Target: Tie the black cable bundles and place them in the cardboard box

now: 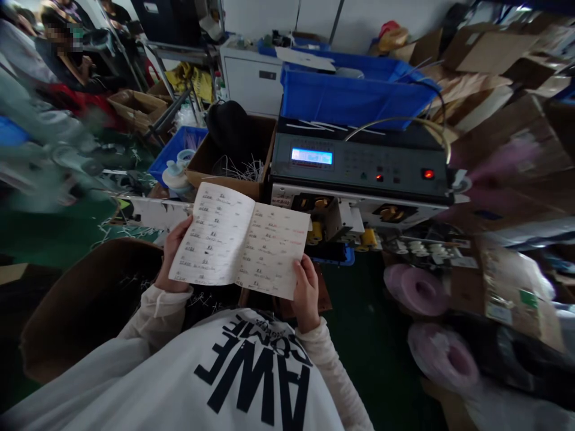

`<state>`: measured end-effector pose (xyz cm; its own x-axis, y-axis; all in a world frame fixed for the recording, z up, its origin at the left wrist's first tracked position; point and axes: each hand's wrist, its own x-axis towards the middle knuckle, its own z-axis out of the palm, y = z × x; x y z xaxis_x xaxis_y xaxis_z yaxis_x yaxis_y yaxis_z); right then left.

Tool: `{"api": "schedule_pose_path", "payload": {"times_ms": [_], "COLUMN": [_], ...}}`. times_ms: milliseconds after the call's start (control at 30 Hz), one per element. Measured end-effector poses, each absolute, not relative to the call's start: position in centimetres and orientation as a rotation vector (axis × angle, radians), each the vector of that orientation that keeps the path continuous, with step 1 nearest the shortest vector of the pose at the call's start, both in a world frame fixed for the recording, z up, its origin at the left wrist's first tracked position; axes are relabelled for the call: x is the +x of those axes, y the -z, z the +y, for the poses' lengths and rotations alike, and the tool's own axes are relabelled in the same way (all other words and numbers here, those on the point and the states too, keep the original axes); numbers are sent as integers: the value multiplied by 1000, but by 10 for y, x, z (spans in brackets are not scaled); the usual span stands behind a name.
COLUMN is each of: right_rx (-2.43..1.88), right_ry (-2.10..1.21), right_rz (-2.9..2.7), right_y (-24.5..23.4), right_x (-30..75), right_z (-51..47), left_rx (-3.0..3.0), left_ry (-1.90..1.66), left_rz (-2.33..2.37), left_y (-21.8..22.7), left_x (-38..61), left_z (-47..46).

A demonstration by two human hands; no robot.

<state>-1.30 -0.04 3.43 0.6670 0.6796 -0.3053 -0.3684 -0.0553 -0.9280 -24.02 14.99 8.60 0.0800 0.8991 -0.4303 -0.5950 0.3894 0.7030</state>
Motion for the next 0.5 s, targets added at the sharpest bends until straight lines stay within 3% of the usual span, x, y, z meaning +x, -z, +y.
{"api": "schedule_pose_path", "payload": {"times_ms": [500], "right_rx": [-1196], "right_ry": [-919], "right_rz": [-499], "right_y": [-58], "right_x": [-22], "right_z": [-2], "left_rx": [316], "left_ry": [-1141], "left_rz": [958], "left_y": [-85], "left_x": [-245], "left_z": [156]}}
